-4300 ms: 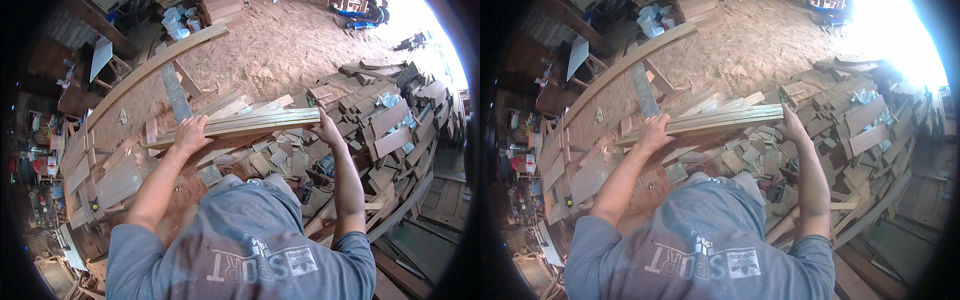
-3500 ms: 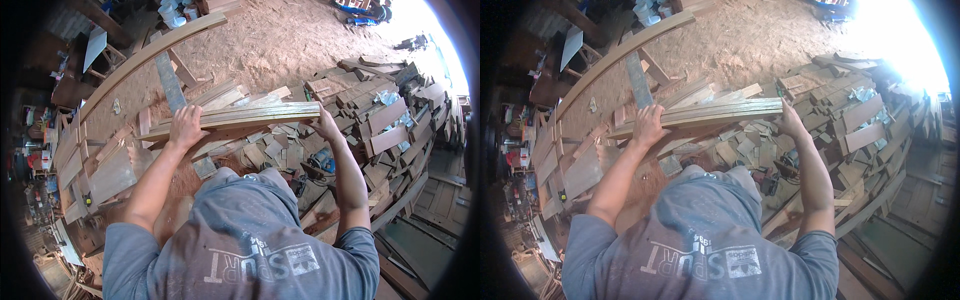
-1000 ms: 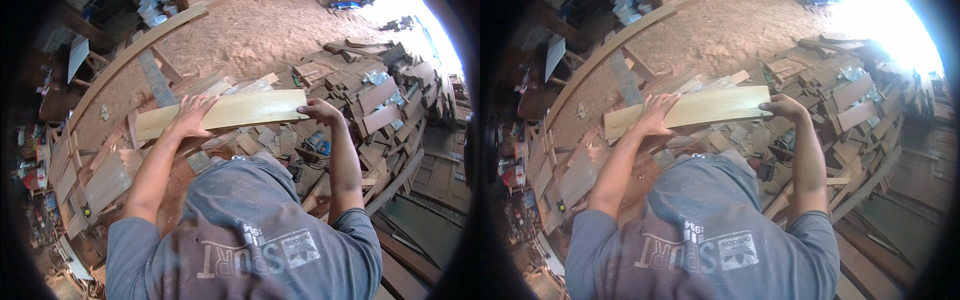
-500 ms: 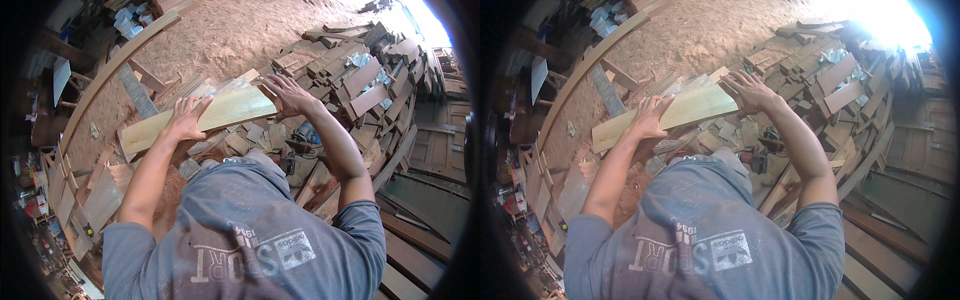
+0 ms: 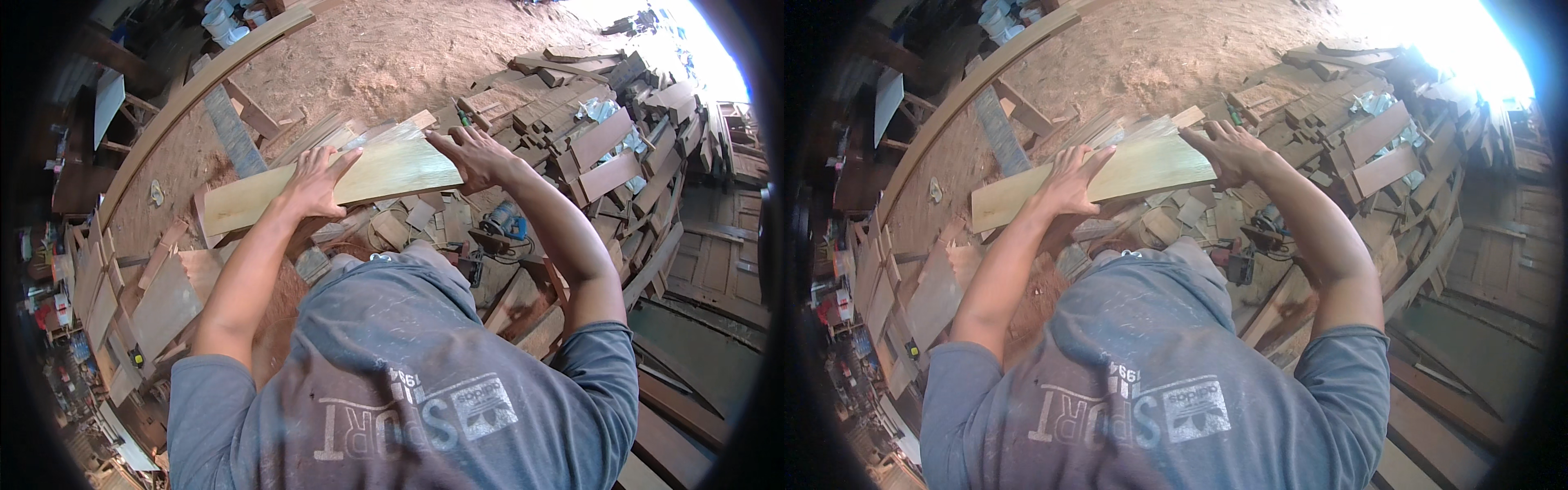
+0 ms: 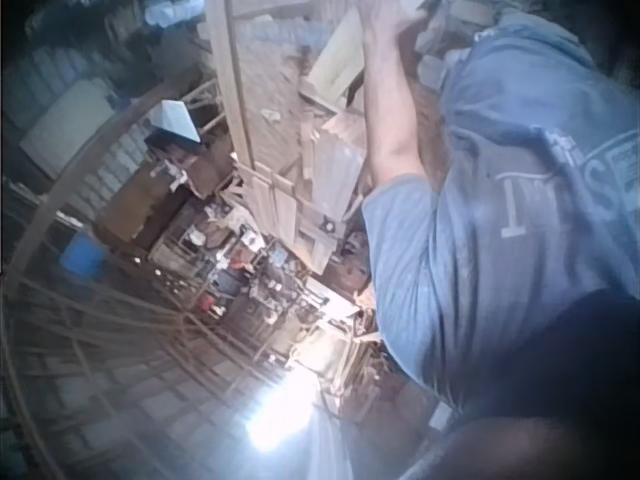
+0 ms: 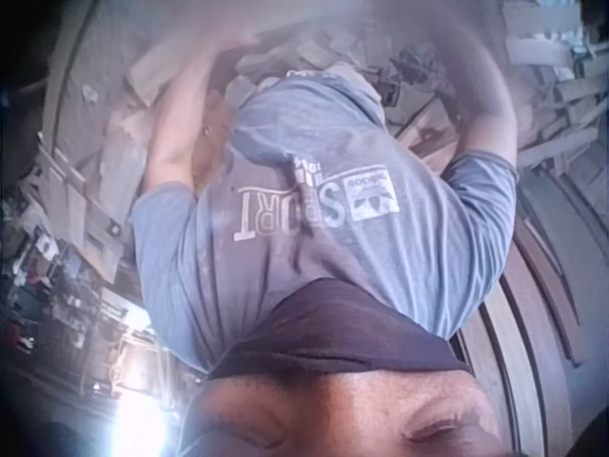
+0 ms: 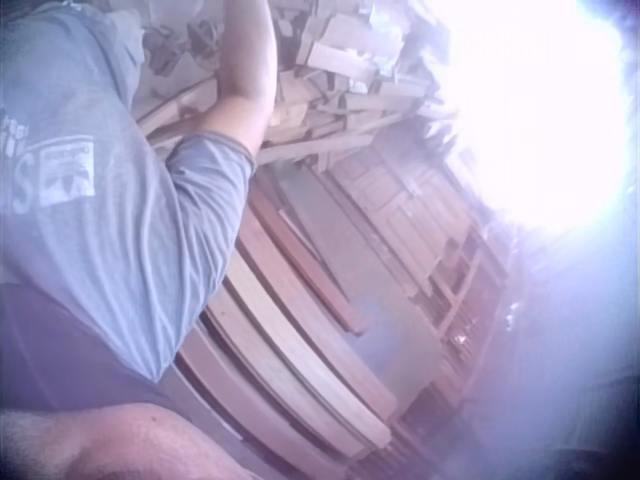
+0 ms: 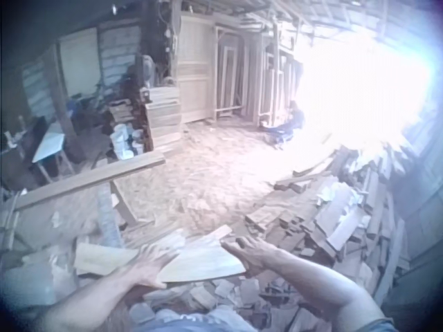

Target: The person measures and marks a wooden plank using a square and pencil, then uses a circular saw to cut the wood. The person handles the plank and tools directly, performing multiple cuts and adjustments in a cluttered workshop.

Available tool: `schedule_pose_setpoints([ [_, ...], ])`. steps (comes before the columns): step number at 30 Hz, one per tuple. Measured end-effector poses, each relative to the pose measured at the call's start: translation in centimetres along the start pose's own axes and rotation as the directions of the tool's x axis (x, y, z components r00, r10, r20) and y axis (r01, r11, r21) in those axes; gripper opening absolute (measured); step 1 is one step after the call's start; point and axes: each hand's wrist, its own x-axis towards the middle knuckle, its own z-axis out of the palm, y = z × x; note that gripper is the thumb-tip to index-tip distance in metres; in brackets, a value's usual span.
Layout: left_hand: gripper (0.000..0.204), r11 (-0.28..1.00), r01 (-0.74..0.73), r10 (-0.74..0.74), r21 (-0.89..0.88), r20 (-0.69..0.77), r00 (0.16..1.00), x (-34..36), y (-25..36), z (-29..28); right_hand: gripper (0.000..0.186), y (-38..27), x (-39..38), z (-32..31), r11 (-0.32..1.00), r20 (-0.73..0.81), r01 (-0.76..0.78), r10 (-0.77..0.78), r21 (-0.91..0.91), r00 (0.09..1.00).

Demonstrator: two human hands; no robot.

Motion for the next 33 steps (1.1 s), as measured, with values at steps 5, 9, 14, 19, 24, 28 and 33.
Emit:
schedule_pose_setpoints([
  [5, 0.137, 1.0, 0.015, -0.015, 0.021, 0.029, 0.999, 0.0, 0.0, 0.0, 0.131, -0.2, 0.0, -0.4, 1.0, 0.022, 0.009, -0.009, 0.004, 1.0],
  [9, 0.137, 0.999, 0.026, -0.027, 0.032, 0.05, 0.998, 0.2, 0.3, -0.3, 0.132, 0.0, -0.3, -0.5, 1.0, -0.001, 0.023, -0.023, -0.003, 1.0],
  [14, 0.137, 0.999, 0.03, -0.031, 0.026, 0.053, 0.998, 0.0, 0.1, -0.2, 0.13, -0.5, -0.2, -0.9, 1.0, 0.025, 0.009, -0.009, 0.004, 1.0],
  [19, 0.136, 0.996, 0.021, -0.024, 0.083, 0.035, 0.999, -1.0, -0.1, -1.0, 0.131, 0.6, -0.4, 0.4, 0.998, -0.061, 0.055, -0.054, 0.014, 0.997],
  [24, 0.134, 0.998, 0.057, -0.058, 0.014, 0.051, 0.997, -2.7, -2.1, -1.6, 0.131, 0.7, -0.2, 0.4, 0.996, -0.078, 0.086, -0.084, 0.022, 0.993],
  [28, 0.133, 0.998, 0.067, -0.066, -0.021, 0.024, 0.998, -3.0, -2.2, -1.0, 0.131, 0.6, -0.3, 0.4, 0.991, -0.104, 0.1, -0.091, 0.088, 0.99],
  [33, 0.131, 0.997, 0.067, -0.067, -0.038, 0.005, 0.998, -3.0, -2.3, -0.8, 0.13, 0.4, -0.4, -0.1, 0.991, -0.084, 0.084, -0.075, 0.101, 0.994],
])
